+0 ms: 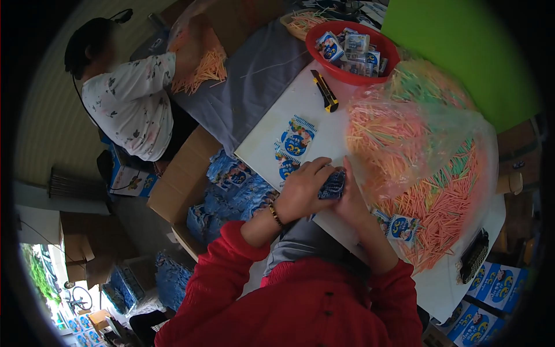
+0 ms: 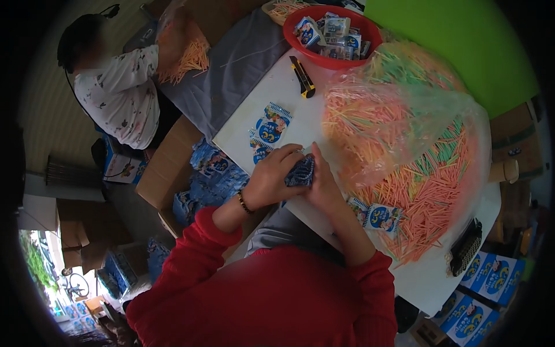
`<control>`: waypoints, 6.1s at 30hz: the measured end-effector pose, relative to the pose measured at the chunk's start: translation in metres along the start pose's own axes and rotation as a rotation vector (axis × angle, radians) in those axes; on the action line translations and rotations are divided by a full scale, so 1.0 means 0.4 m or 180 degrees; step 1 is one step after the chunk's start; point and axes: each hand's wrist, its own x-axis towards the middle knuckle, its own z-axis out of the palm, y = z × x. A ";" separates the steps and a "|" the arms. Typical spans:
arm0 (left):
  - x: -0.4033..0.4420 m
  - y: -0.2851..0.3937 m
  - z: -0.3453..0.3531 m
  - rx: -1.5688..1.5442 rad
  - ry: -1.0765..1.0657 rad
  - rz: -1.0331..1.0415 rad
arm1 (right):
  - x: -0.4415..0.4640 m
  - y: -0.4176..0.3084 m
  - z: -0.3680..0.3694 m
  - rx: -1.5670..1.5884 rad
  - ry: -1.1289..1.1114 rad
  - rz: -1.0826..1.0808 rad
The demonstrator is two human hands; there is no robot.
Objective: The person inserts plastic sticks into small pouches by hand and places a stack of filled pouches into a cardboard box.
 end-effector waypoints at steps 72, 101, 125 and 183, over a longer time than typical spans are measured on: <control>0.074 -0.317 0.055 0.0224 0.0731 -0.1736 | 0.261 -0.006 0.053 -0.0680 0.0258 0.1384; -0.134 -0.105 0.074 -0.2256 0.2096 -0.0660 | 0.126 -0.108 0.098 0.1841 -0.0104 0.0611; -0.424 -0.314 0.091 -0.0270 0.2898 -0.2982 | 0.026 -0.239 0.012 0.0463 -0.0168 -0.0413; 0.127 0.298 0.401 -0.5193 -0.2590 -0.2597 | -0.508 0.045 -0.725 -0.3548 0.0468 0.0175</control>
